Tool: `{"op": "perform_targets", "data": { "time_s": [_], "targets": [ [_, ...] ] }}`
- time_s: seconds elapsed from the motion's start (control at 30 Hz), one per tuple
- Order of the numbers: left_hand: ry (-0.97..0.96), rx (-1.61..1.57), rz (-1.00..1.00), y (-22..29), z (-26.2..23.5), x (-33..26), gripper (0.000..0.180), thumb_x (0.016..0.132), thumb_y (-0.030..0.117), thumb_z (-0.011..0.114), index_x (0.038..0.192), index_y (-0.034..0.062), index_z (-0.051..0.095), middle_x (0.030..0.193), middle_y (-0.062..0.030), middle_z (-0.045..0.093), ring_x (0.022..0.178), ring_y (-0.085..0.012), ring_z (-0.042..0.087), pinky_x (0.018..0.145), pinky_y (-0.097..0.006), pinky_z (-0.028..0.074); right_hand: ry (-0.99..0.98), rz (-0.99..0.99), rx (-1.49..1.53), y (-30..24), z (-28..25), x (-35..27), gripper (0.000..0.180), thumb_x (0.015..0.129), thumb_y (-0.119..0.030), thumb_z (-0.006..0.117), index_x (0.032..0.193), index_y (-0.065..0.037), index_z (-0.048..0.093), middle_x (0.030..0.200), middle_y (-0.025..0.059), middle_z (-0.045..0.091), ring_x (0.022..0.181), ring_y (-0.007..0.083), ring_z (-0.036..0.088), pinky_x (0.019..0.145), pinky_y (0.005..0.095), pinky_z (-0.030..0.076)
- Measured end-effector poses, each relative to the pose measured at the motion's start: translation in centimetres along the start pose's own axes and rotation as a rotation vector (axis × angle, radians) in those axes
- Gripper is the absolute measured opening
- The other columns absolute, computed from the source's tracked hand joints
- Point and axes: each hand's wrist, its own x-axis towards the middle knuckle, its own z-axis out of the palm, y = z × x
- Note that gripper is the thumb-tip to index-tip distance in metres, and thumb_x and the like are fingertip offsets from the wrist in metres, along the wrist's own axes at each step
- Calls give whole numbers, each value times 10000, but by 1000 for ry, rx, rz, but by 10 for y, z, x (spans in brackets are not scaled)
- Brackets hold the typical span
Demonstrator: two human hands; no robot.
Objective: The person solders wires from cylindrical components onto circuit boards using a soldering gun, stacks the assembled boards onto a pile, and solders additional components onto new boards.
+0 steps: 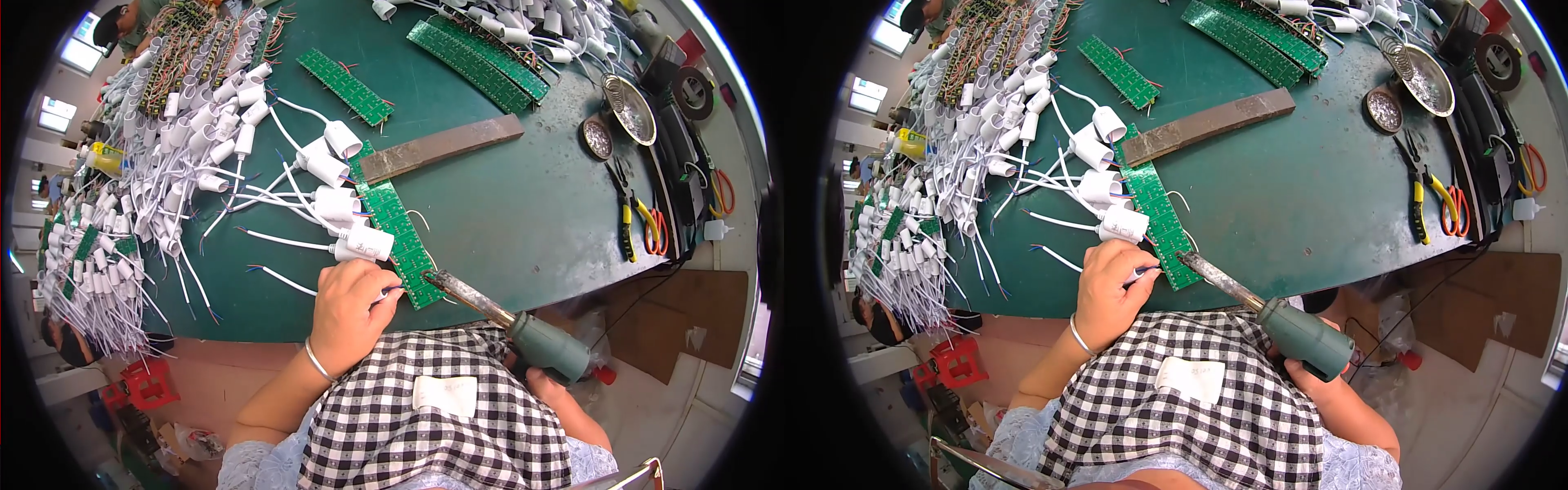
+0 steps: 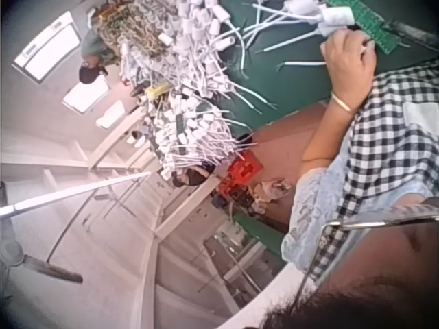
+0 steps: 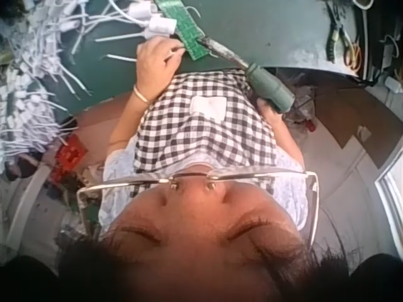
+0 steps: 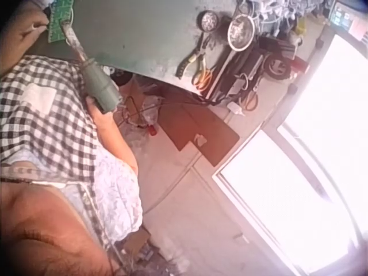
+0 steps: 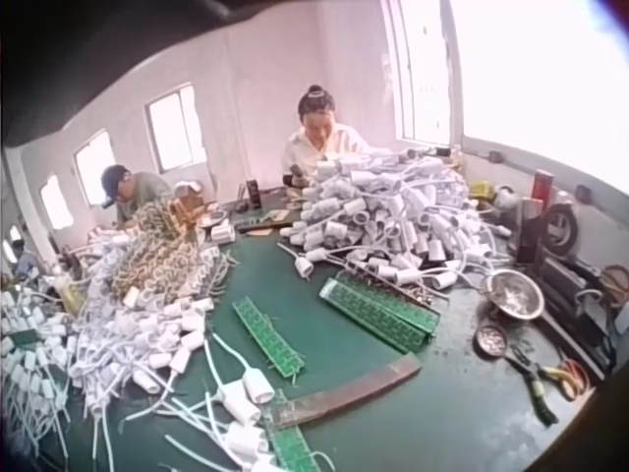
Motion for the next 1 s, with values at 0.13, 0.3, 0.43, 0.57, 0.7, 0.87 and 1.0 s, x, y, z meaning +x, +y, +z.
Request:
{"op": "perform_targets", "data": {
  "time_s": [0.13,0.3,0.43,0.57,0.7,0.87,1.0],
  "targets": [
    [4,-44,-7,1,0,2,172,716,60,719,872,80,648,845,-52,567,806,-246,549,744,-361,390,19,14,16,0,1,-2,524,827,-344,688,1145,50,553,838,108,651,691,188,639,644,298,513],
    [-25,2,-4,0,-1,2,156,716,52,709,855,84,646,828,-42,540,804,-235,541,740,-358,380,-10,13,42,1,-1,1,545,829,-337,695,1175,50,530,876,109,647,708,191,644,658,297,519],
    [2,36,8,2,2,2,143,704,44,689,826,93,633,814,-30,517,796,-226,526,741,-361,354,-48,-33,-45,-2,-4,6,543,829,-332,698,1179,44,525,880,100,648,736,177,643,684,286,514],
    [4,112,13,4,4,5,137,686,46,673,797,102,614,812,-29,511,793,-224,516,738,-361,333,19,25,18,-14,6,7,440,807,-265,707,1121,13,573,894,98,653,760,208,641,711,316,503],
    [11,119,33,4,4,7,151,680,80,673,787,132,581,800,-6,490,759,-209,493,718,-364,309,-110,-120,-327,-8,-4,11,333,748,-160,705,1037,-16,625,907,106,656,805,264,638,729,357,495],
    [3,126,30,4,4,8,148,678,83,674,776,133,576,783,-2,487,747,-208,489,710,-364,306,-88,-275,-425,-15,2,22,314,690,-82,689,998,-34,649,962,114,659,866,287,626,756,361,484],
    [-13,125,32,5,3,9,142,678,84,674,762,135,572,777,1,484,743,-210,485,710,-365,306,-48,-298,-402,-17,5,24,322,690,-61,689,1007,-35,648,981,112,657,866,282,627,755,357,485]
  ]
}}
